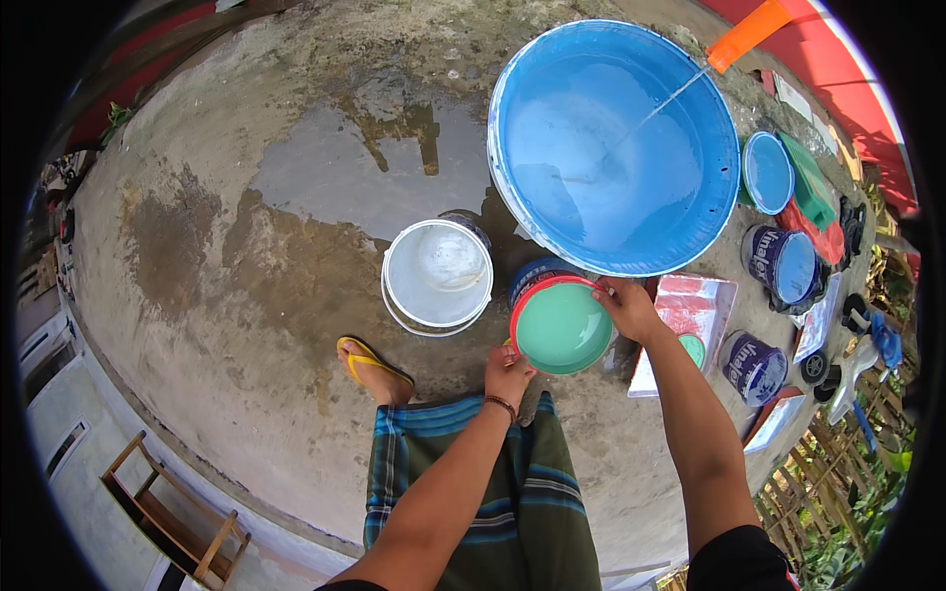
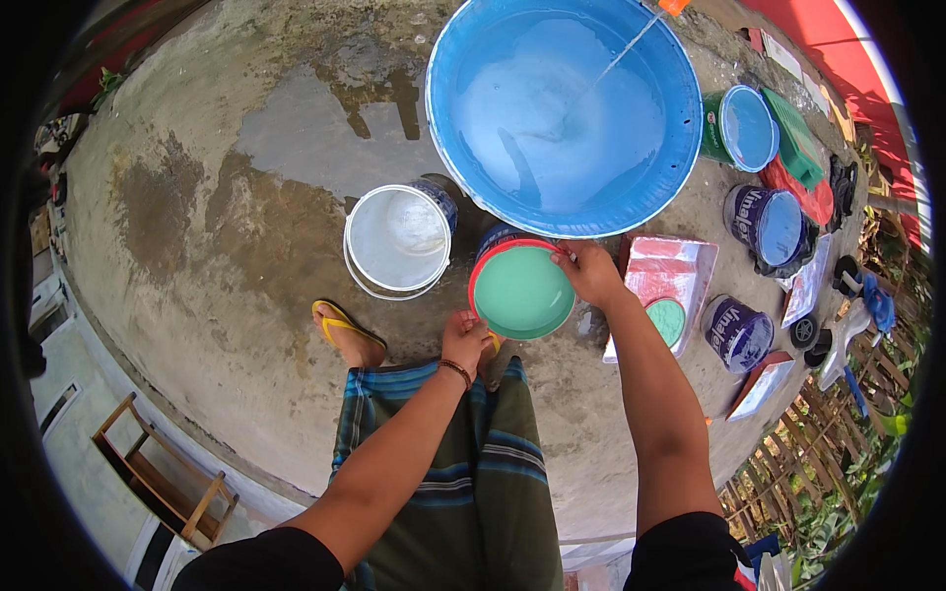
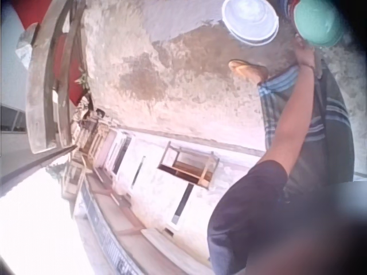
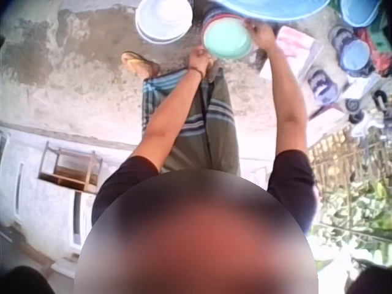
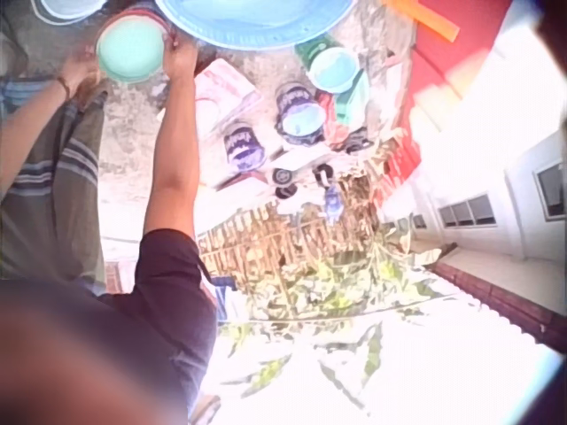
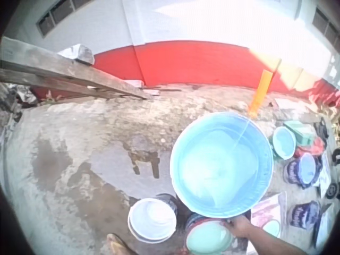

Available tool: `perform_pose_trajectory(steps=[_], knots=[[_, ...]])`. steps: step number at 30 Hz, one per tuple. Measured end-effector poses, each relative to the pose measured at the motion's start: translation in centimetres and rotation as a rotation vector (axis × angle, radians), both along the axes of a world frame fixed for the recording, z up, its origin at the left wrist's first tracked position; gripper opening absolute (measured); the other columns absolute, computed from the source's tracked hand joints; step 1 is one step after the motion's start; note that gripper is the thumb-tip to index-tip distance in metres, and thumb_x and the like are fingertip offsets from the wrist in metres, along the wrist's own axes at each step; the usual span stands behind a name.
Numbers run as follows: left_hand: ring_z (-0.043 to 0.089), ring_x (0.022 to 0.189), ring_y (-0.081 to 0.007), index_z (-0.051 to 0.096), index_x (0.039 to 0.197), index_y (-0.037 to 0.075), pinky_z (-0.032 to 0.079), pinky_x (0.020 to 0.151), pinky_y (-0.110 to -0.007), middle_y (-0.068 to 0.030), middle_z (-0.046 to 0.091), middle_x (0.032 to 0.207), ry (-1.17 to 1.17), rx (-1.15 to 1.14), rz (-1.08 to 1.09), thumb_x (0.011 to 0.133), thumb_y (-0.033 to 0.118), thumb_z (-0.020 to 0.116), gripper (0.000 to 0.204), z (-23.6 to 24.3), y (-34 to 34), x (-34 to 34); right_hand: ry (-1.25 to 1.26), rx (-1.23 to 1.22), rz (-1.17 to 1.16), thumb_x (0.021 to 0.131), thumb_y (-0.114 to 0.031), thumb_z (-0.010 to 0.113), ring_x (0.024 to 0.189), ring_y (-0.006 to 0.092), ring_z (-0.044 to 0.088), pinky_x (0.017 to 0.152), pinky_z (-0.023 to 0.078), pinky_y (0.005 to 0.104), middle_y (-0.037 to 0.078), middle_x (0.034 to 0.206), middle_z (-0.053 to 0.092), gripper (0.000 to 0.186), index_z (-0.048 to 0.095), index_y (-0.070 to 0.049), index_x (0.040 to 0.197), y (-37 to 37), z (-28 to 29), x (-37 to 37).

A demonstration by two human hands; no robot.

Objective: The person moves paint trays and buckets around an outdoor workspace, then scoops water from a large blue bucket into smaller containers. They pour the water into paint buckets and stir the contents with a stick, preparing paint for use.

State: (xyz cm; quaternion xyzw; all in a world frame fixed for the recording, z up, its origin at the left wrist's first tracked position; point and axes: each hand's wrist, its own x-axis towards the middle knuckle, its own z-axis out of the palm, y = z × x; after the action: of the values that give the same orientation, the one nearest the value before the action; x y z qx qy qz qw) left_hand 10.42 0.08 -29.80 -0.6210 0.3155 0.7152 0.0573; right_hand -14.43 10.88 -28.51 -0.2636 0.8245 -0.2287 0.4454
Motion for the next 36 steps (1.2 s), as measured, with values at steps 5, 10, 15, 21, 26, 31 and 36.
perform_pose_trajectory(steps=[5,10,15,21,26,31,36], knots=[[0.058,0.090,-0.0113,0.052,0.109,0.008,0.050,0.077,-0.028,-0.0013,0.059,0.100,0.018,0.058,0.119,0.096,0.010,0.055,0.014,4.2,-0.3,2.1,0.008,-0.025,-0.172,0.090,-0.026,0.063,0.077,0.0321,0.064,0.069,0.051,0.0395,0.019,0.092,0.064,0.028,0.063,0.000,0.100,0.1,5.3,2.8],[0.061,0.090,-0.0125,0.053,0.112,0.006,0.055,0.074,-0.030,-0.0033,0.061,0.101,0.041,0.034,0.141,0.098,0.014,0.054,0.016,8.6,-1.3,4.1,0.026,0.017,-0.161,0.090,-0.025,0.063,0.075,0.0309,0.063,0.068,0.050,0.0386,0.018,0.091,0.064,0.026,0.064,0.000,0.100,-0.7,10.0,5.1],[0.063,0.086,-0.0121,0.057,0.118,0.004,0.056,0.071,-0.030,-0.0040,0.064,0.100,0.092,-0.007,0.197,0.097,0.015,0.057,0.023,10.8,-3.0,5.5,0.072,-0.031,-0.149,0.090,-0.021,0.062,0.074,0.0303,0.063,0.066,0.050,0.0385,0.018,0.090,0.064,0.023,0.066,0.000,0.098,-3.2,12.8,6.6],[0.062,0.071,-0.0101,0.059,0.121,0.004,0.052,0.063,-0.027,-0.0024,0.066,0.092,0.087,0.027,0.247,0.097,0.017,0.058,0.027,11.8,-6.6,6.0,0.157,-0.031,-0.107,0.089,-0.022,0.062,0.071,0.0328,0.063,0.066,0.050,0.0407,0.020,0.080,0.065,0.024,0.068,0.000,0.093,-7.4,14.5,7.0],[0.059,0.066,-0.0092,0.061,0.118,0.005,0.048,0.057,-0.024,-0.0008,0.065,0.087,0.055,0.120,0.243,0.097,0.024,0.058,0.028,10.8,-10.4,5.5,0.150,0.084,-0.133,0.088,-0.027,0.063,0.066,0.0362,0.064,0.064,0.050,0.0432,0.020,0.071,0.065,0.027,0.068,-0.001,0.092,-11.2,14.5,6.9],[0.061,0.074,-0.0113,0.061,0.114,0.010,0.049,0.064,-0.028,0.0006,0.065,0.090,0.069,0.217,0.165,0.097,0.026,0.057,0.024,9.6,-12.6,6.0,0.152,0.173,-0.138,0.087,-0.032,0.063,0.070,0.0378,0.066,0.067,0.051,0.0440,0.021,0.072,0.066,0.032,0.068,0.000,0.092,-12.9,13.7,7.0],[0.060,0.072,-0.0107,0.062,0.109,0.011,0.048,0.063,-0.027,0.0012,0.065,0.088,0.052,0.231,0.152,0.097,0.028,0.057,0.021,9.0,-12.8,6.0,0.140,0.217,-0.144,0.087,-0.031,0.063,0.072,0.0383,0.067,0.069,0.052,0.0434,0.022,0.074,0.067,0.032,0.069,0.000,0.092,-12.9,13.3,7.2]])
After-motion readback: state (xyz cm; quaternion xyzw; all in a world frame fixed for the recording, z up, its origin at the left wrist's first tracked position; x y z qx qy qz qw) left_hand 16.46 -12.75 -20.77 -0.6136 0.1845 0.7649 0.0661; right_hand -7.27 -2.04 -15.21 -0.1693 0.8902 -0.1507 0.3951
